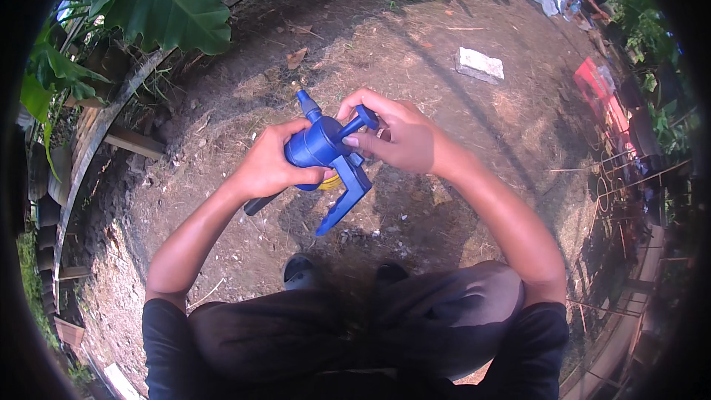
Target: The person assembles a garden sprayer by attaching the blue pump head to the yellow container, inserting the dip tube, and securing the components. They then pump the handle to pressurize the sprayer.
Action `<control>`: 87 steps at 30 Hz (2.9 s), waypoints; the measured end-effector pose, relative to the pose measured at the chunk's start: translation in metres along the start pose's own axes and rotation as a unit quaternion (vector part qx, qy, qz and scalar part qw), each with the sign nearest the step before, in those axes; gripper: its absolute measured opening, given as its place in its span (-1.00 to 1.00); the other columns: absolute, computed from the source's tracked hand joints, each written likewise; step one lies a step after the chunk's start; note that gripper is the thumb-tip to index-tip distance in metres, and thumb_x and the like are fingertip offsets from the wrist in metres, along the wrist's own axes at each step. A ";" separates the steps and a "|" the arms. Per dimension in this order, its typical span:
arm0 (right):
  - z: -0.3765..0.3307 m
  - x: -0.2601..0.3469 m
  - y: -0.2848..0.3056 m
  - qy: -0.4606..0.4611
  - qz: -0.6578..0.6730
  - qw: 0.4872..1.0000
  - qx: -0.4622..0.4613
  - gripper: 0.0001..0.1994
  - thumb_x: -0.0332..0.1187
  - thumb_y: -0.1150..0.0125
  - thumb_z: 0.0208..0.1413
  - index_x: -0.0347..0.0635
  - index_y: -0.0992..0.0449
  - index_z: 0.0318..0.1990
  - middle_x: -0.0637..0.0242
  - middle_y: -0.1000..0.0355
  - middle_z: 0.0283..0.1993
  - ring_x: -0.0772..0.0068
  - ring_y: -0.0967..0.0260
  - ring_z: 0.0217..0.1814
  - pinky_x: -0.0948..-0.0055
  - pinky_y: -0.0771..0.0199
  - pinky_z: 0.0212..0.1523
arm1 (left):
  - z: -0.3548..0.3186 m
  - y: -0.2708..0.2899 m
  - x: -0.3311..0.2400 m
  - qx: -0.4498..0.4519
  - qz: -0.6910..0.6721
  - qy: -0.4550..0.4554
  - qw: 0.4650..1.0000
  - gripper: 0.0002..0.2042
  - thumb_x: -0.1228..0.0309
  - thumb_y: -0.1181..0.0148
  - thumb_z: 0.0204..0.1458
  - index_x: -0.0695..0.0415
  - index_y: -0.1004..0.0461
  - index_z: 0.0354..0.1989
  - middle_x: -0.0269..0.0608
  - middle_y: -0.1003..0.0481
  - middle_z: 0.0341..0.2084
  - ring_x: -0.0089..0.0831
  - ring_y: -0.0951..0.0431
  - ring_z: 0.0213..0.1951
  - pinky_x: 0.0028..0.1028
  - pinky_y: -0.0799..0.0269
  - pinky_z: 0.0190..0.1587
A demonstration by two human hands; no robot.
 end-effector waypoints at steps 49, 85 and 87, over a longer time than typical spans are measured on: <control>0.032 0.012 0.020 0.048 0.157 0.961 -0.223 -0.57 -0.19 -0.19 0.24 -0.24 -0.44 0.16 0.49 -0.36 -0.42 0.74 -0.21 -0.51 0.65 -0.28 -0.54 | 0.070 0.006 0.131 -0.076 0.019 -0.031 0.996 -0.75 0.46 -0.22 0.12 0.16 -0.58 -0.02 -0.07 -0.62 -0.18 -0.38 -0.64 -0.15 -0.36 -0.52 -0.02; 0.102 -0.081 -0.052 0.086 -0.218 0.972 0.001 -0.71 -0.30 -0.29 0.03 -0.19 -0.50 -0.10 0.14 -0.40 -0.14 0.20 -0.45 -0.16 0.32 -0.43 -0.10 | 0.050 -0.036 0.151 -0.109 0.041 0.014 0.993 -0.02 -0.10 -0.39 -0.18 0.14 -0.06 0.36 0.12 -0.37 0.11 -0.04 -0.41 0.17 -0.20 -0.32 0.22; 0.110 -0.077 -0.057 -0.002 -0.146 0.989 0.027 -0.71 -0.31 -0.30 0.01 -0.21 -0.50 -0.12 0.13 -0.44 -0.20 0.19 -0.47 -0.18 0.29 -0.44 -0.14 | 0.045 -0.035 0.158 -0.130 -0.046 0.010 0.990 -0.15 0.00 -0.42 -0.13 0.12 -0.17 0.30 -0.01 -0.41 0.06 -0.19 -0.45 0.12 -0.28 -0.35 0.19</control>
Point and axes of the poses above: each hand's wrist, its own z-axis towards the middle knuckle, its own y-axis out of the back of the hand, x = y × z, the point moved 5 cm from there along z, towards the middle knuckle
